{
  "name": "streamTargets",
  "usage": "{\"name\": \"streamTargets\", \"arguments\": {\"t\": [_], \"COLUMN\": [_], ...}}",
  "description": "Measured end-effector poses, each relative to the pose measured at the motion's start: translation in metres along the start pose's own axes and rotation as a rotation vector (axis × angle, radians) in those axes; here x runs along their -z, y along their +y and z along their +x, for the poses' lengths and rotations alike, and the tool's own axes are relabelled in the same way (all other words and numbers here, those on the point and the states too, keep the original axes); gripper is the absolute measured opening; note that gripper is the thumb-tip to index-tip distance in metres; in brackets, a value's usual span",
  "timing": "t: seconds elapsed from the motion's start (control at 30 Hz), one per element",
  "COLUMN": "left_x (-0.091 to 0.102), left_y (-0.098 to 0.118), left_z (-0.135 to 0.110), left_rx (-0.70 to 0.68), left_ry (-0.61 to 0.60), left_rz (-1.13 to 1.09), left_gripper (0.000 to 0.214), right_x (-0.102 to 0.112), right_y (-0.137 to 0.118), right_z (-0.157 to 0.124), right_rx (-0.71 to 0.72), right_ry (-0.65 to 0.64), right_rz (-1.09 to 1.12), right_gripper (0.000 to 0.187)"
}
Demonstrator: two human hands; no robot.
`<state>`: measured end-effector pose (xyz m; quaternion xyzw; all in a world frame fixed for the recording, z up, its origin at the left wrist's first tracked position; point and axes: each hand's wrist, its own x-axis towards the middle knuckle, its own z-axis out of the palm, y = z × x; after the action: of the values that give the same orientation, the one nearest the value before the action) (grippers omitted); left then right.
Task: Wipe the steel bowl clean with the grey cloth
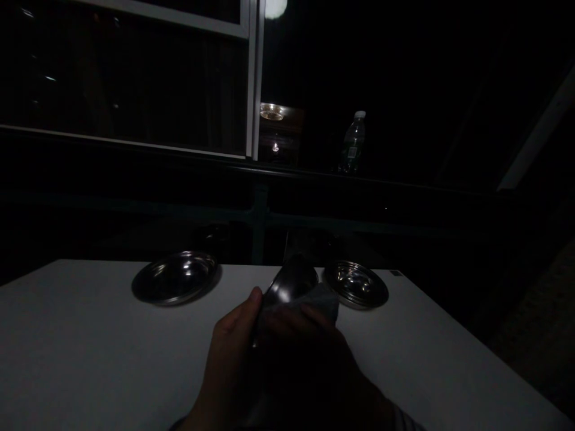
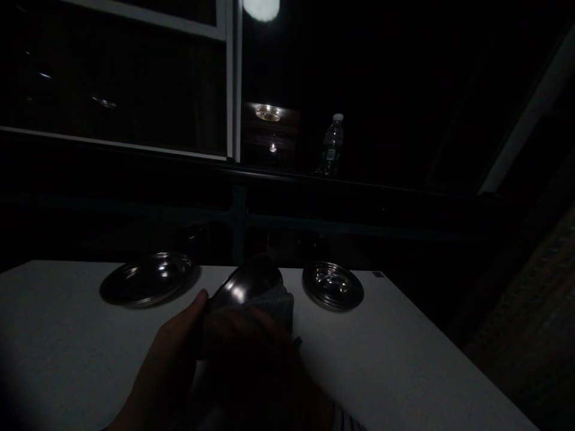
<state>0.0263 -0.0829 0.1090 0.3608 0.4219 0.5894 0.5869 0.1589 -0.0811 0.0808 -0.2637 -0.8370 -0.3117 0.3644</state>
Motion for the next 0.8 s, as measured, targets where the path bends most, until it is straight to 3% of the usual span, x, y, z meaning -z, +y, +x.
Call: {"name": "streamTargets", "arguments": {"t": [0.1, 0.23, 0.43, 0.53, 0.67, 0.8], "left_x": [0.0, -0.002, -0.005, -0.005, -0.004, -0.002], "left_y": [-0.004, -0.007, -0.002, -0.003, -0.006, -0.008], "left_z": [-0.001, -0.002, -0.002, -0.002, -0.001, 0.001], "left_rx": [-0.051, -0.044, -0.028, 0.012, 0.049, 0.021], "left_ry": [-0.006, -0.007, 0.049, 0.033, 0.01, 0.009], "left_rz": [0.084, 0.158, 0.086, 0.075, 0.112, 0.104], "left_gripper": [0.04, 0.041, 0.043, 0.045, 0.045, 0.042], "right_x": [0.002, 0.005, 0.002, 0.004, 0.008, 0.005], "right_y": [0.02, 0.035, 0.007, 0.016, 0.04, 0.022], "right_z": [0.0, -0.004, 0.0, 0.0, -0.005, -0.004], "right_rx": [-0.067, -0.263, -0.092, -0.148, -0.354, -0.243], "right_ry": [0.086, 0.065, 0.068, 0.078, 0.078, 0.112], "right_rz": [0.006, 0.041, 0.057, 0.121, 0.173, 0.11], "right_gripper": [0.027, 0.027, 0.026, 0.023, 0.025, 0.023]}}
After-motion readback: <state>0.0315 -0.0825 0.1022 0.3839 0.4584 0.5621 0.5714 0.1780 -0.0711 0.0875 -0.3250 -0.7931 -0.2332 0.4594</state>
